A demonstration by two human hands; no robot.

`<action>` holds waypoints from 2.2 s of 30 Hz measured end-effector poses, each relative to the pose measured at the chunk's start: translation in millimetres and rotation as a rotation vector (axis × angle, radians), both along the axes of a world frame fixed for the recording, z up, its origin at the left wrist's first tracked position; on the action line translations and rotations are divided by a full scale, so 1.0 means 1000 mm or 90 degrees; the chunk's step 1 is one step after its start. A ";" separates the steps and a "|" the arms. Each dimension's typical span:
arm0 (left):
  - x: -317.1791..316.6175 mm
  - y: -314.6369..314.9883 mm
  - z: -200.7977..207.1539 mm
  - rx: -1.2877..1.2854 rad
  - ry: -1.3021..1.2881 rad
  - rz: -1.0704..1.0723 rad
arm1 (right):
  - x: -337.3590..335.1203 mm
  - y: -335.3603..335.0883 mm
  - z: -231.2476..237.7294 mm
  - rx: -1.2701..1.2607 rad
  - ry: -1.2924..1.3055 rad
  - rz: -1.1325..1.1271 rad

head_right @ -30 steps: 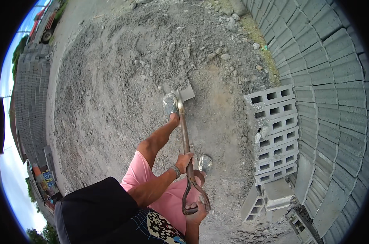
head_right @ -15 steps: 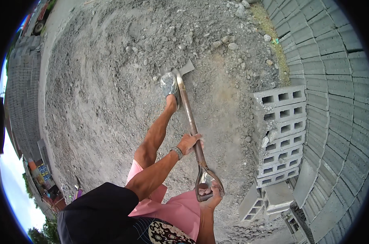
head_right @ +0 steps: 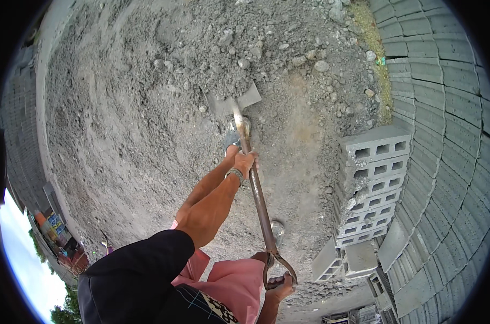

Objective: The person shovels gravel on the ground using a shovel.

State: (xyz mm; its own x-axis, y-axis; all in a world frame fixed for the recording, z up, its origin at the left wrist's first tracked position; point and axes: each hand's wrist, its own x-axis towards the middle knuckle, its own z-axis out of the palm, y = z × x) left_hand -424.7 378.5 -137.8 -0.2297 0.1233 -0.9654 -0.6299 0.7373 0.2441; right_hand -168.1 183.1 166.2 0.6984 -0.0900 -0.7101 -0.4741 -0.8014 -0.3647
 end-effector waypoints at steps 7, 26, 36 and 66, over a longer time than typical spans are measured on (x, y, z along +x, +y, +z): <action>0.006 -0.015 0.072 0.107 0.009 0.036 | 0.069 -0.045 -0.008 0.151 0.080 0.006; 0.076 -0.279 0.244 0.317 -0.150 0.598 | 0.218 -0.069 0.177 0.440 0.011 0.684; 0.085 -0.920 0.308 0.181 0.263 1.044 | 0.004 -0.306 0.203 0.654 0.487 1.632; 0.184 -0.281 0.176 0.110 0.012 0.079 | 0.185 -0.179 0.154 0.268 0.289 0.279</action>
